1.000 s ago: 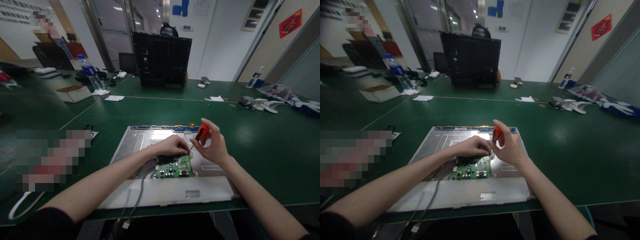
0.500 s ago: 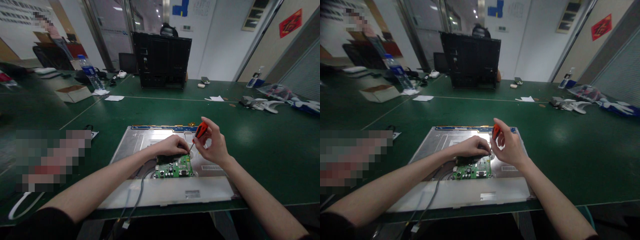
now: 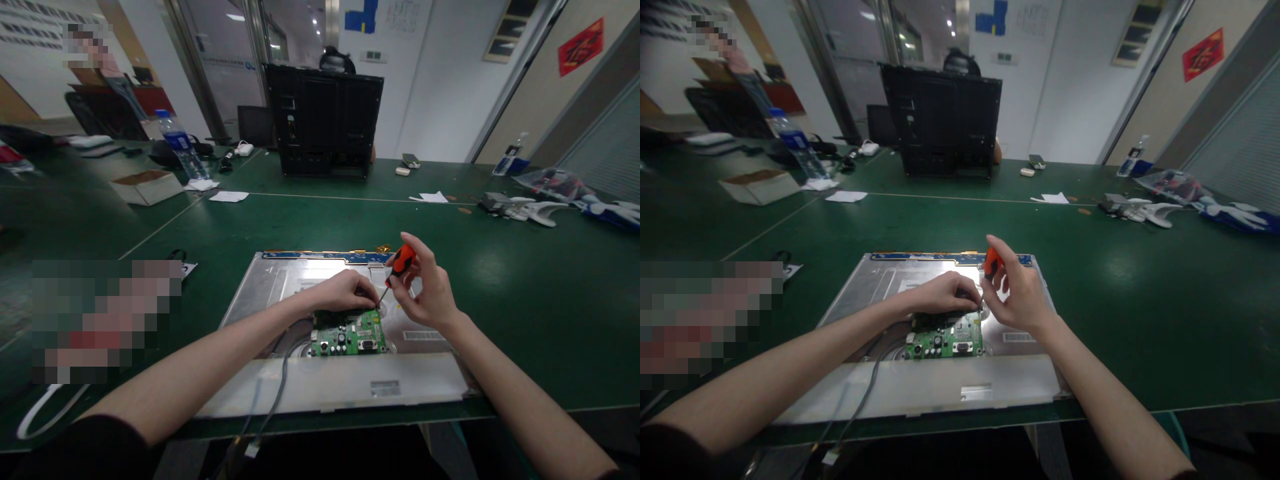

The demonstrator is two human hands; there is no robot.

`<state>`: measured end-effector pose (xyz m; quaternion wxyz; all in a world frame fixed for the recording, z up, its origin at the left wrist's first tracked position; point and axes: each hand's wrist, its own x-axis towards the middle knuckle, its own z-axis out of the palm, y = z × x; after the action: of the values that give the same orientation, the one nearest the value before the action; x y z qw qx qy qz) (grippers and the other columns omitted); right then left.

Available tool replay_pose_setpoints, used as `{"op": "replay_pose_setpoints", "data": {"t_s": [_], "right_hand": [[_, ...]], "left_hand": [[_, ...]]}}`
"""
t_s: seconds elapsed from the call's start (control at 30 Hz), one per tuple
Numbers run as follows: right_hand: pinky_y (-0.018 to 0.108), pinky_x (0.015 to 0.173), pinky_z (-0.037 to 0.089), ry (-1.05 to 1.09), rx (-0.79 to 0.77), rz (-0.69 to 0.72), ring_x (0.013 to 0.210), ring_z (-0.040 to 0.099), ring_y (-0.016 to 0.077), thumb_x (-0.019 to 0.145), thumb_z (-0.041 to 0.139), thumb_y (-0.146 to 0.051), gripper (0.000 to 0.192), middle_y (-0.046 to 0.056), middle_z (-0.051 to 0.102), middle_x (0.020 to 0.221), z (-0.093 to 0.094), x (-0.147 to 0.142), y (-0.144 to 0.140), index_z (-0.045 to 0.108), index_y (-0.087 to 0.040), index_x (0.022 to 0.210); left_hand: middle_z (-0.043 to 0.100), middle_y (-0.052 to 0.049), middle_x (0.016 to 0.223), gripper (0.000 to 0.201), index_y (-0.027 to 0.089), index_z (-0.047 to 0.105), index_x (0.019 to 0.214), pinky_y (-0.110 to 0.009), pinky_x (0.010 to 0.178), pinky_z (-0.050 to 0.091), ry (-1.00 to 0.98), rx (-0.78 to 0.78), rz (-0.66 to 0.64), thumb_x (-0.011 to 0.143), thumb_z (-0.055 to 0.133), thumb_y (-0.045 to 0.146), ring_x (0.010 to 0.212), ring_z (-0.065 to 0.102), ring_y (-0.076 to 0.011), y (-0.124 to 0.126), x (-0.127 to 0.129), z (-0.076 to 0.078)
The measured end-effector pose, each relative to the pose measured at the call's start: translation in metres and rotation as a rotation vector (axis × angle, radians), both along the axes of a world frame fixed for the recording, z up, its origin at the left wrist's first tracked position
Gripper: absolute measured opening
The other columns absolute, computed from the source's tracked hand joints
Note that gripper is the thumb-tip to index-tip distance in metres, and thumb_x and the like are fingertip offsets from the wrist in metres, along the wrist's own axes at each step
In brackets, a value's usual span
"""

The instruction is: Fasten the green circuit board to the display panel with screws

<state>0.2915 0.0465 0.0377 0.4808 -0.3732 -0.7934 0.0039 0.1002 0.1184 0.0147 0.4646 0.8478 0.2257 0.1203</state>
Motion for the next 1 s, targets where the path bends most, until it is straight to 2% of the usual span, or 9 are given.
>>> {"op": "replay_pose_setpoints", "data": {"t_s": [0.2,0.37,0.53,0.63,0.83,1.0], "right_hand": [[0.021,0.044,0.05,0.006,0.011,0.003,0.05,0.057,0.0095,0.085,0.054,-0.015,0.073,-0.002,0.064,0.084,-0.0004,0.0005,-0.0003,0.026,-0.029,0.151],[0.02,0.041,0.045,0.008,0.04,-0.048,0.044,0.054,0.0086,0.087,0.057,-0.016,0.071,-0.007,0.057,0.071,-0.0033,-0.0006,0.0008,0.026,-0.029,0.149],[0.02,0.04,0.042,-0.019,0.076,-0.09,0.042,0.052,0.009,0.088,0.064,-0.026,0.068,-0.01,0.05,0.064,-0.005,-0.0007,0.0025,0.029,-0.029,0.146],[0.021,0.04,0.044,-0.025,0.072,-0.084,0.042,0.052,0.0094,0.088,0.063,-0.027,0.068,-0.009,0.052,0.065,-0.0046,-0.0002,0.0024,0.029,-0.03,0.147],[0.022,0.043,0.049,-0.004,0.011,-0.001,0.05,0.059,0.0113,0.087,0.056,-0.017,0.072,-0.003,0.062,0.079,-0.002,0.0009,0.0004,0.026,-0.03,0.151],[0.021,0.043,0.049,0.004,0.021,0.011,0.051,0.059,0.0106,0.085,0.055,-0.013,0.074,-0.002,0.063,0.08,-0.001,0.0008,0.0,0.026,-0.03,0.151]], "left_hand": [[0.075,-0.002,0.079,0.01,0.012,0.077,0.089,-0.021,0.071,0.048,-0.003,-0.002,-0.008,0.082,0.07,0.01,0.071,0.066,-0.0127,0.0009,0.0004,0.0011],[0.076,-0.003,0.082,0.011,0.013,0.077,0.089,-0.021,0.071,0.048,-0.005,0.0,-0.009,0.083,0.069,0.01,0.073,0.066,-0.013,0.0007,0.0006,0.0009],[0.076,-0.003,0.083,0.012,0.013,0.078,0.091,-0.022,0.073,0.048,-0.003,0.013,-0.017,0.083,0.069,0.011,0.075,0.067,-0.0138,0.0009,0.0002,-0.0009],[0.076,-0.003,0.082,0.011,0.014,0.078,0.09,-0.022,0.072,0.048,-0.012,0.01,-0.02,0.084,0.069,0.013,0.075,0.067,-0.0138,0.0011,-0.0002,-0.0023],[0.075,-0.002,0.08,0.012,0.015,0.078,0.09,-0.021,0.071,0.047,-0.016,0.006,-0.01,0.083,0.069,0.012,0.073,0.066,-0.0135,0.002,-0.0005,-0.0039],[0.075,-0.002,0.08,0.013,0.015,0.078,0.09,-0.021,0.071,0.047,-0.015,-0.001,-0.013,0.083,0.069,0.012,0.073,0.066,-0.0134,0.0019,-0.0003,-0.0035]]}}
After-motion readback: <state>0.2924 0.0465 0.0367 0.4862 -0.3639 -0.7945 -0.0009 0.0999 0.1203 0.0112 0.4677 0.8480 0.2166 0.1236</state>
